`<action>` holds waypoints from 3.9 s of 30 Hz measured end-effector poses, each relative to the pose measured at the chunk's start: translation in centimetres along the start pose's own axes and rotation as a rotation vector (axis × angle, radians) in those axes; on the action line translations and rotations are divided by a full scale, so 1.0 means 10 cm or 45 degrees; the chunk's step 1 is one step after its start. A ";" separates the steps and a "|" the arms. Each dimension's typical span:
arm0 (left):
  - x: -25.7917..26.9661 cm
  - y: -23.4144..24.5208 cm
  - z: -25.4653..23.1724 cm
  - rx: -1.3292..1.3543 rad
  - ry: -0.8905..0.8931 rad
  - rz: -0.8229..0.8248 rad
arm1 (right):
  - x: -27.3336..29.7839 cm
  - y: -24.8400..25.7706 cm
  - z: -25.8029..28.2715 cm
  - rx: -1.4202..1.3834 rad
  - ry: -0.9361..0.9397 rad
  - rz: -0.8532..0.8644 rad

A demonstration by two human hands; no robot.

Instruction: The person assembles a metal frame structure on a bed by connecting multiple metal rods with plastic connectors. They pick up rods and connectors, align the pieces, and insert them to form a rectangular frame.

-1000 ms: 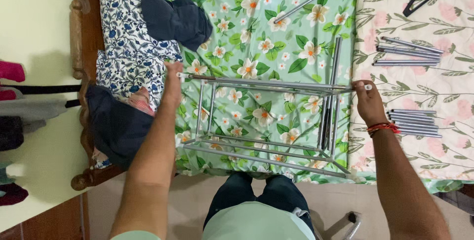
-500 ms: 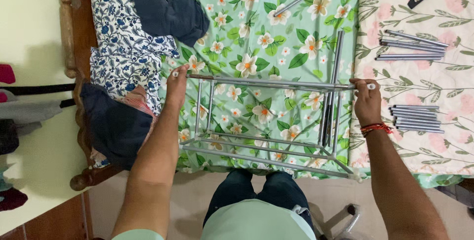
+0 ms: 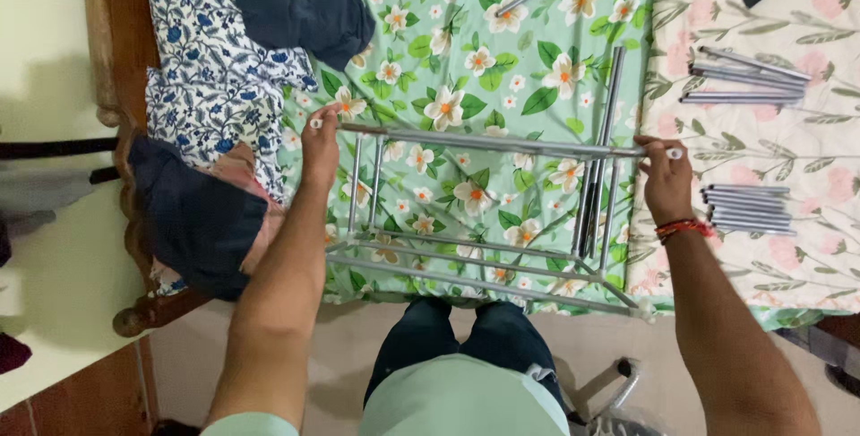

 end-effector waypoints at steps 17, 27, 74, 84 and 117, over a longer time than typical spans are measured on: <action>0.15 0.35 0.27 0.067 0.247 -0.037 | 0.05 0.43 -0.40 0.247 0.151 -0.029; 0.73 0.72 0.06 0.015 -0.374 -0.220 | 0.55 1.01 -1.82 0.069 -0.488 -0.167; 3.03 -3.93 -1.05 -0.262 0.098 1.291 | -1.35 1.64 -2.96 0.214 -0.265 -0.427; 2.86 -4.00 -0.79 -0.250 0.252 1.242 | -2.73 1.16 -2.83 -0.805 -0.567 -0.188; 2.60 -2.96 -1.54 -0.027 0.069 1.083 | -0.66 1.41 -3.15 0.818 -0.523 -0.341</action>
Point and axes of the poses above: each hand's wrist, its own x-axis away from the middle knuckle, its own y-axis out of the back of the hand, z = x × y, the point moved 5 cm from there along -x, towards the middle knuckle, and after that the axes turned 14 degrees about -y, right-handed, at the moved point
